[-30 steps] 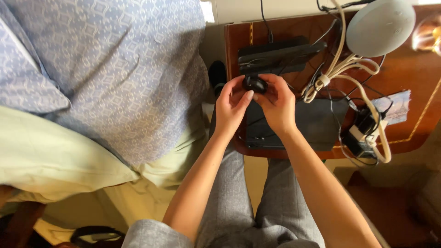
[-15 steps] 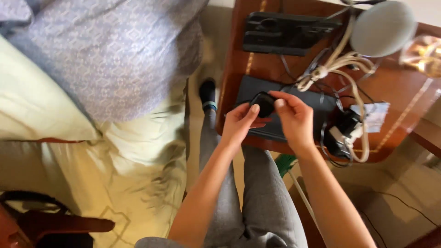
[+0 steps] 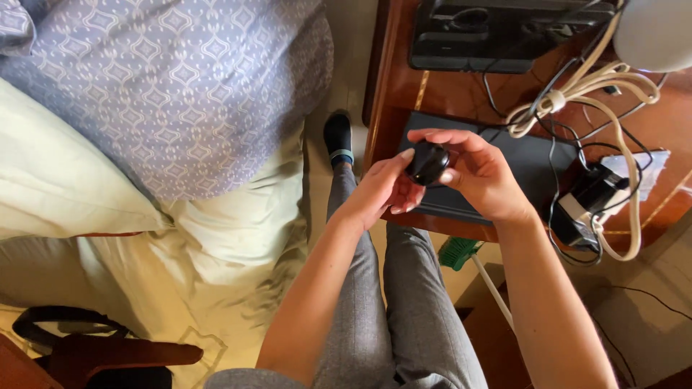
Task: Sweeping the floor and organizing items on a nightstand in a bedroom.
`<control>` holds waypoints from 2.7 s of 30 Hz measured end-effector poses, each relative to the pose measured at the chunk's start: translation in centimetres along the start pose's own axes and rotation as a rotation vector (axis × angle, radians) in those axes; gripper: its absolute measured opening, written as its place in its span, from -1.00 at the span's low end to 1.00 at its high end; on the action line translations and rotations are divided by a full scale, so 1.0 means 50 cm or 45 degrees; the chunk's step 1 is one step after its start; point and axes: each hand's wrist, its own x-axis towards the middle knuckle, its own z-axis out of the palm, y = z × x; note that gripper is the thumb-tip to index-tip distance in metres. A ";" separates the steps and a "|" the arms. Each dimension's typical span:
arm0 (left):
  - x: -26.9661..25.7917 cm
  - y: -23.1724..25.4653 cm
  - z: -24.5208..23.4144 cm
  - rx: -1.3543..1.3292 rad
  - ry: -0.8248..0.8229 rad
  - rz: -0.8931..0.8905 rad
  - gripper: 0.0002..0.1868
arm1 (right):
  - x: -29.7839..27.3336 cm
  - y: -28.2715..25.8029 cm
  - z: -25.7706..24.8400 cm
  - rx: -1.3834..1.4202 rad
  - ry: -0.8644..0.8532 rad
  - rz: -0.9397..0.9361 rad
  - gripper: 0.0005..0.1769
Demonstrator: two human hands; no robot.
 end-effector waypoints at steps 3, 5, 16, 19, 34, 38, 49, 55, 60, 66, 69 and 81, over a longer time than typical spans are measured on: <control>0.026 0.036 0.015 0.351 0.247 -0.016 -0.41 | 0.028 0.027 -0.018 0.050 0.007 0.081 -0.52; 0.053 0.054 0.021 0.681 0.501 0.083 -0.46 | 0.050 0.037 -0.026 -0.066 0.128 0.170 -0.51; 0.200 0.128 0.024 1.343 0.489 1.277 -0.58 | 0.146 0.069 -0.077 -0.742 0.737 -0.359 -0.53; 0.188 0.112 0.037 1.287 0.584 1.332 -0.57 | 0.134 0.067 -0.059 -0.997 0.814 -0.489 -0.53; 0.200 0.103 0.039 1.241 0.714 1.353 -0.64 | 0.138 0.049 -0.026 -1.090 0.959 -0.612 -0.65; 0.195 0.109 0.045 1.281 0.679 1.424 -0.66 | 0.117 0.055 -0.031 -1.240 0.987 -0.632 -0.65; 0.165 0.100 0.019 1.339 0.771 1.356 -0.69 | 0.061 0.082 -0.031 -1.081 1.075 -0.411 -0.74; 0.154 0.092 0.006 1.317 0.764 1.315 -0.65 | 0.041 0.097 -0.024 -0.885 1.033 -0.359 -0.74; 0.158 0.086 0.004 1.328 0.745 1.324 -0.56 | 0.029 0.112 -0.042 -0.912 1.061 -0.343 -0.64; 0.198 0.113 -0.010 1.448 0.616 1.483 -0.15 | 0.054 0.121 -0.118 -0.818 1.093 -0.547 -0.36; 0.248 0.116 -0.037 1.600 0.537 1.576 -0.10 | 0.087 0.138 -0.207 -0.642 0.986 -0.694 -0.50; 0.231 0.116 -0.032 1.617 0.490 1.487 -0.14 | 0.080 0.125 -0.247 -0.360 0.882 -0.526 -0.92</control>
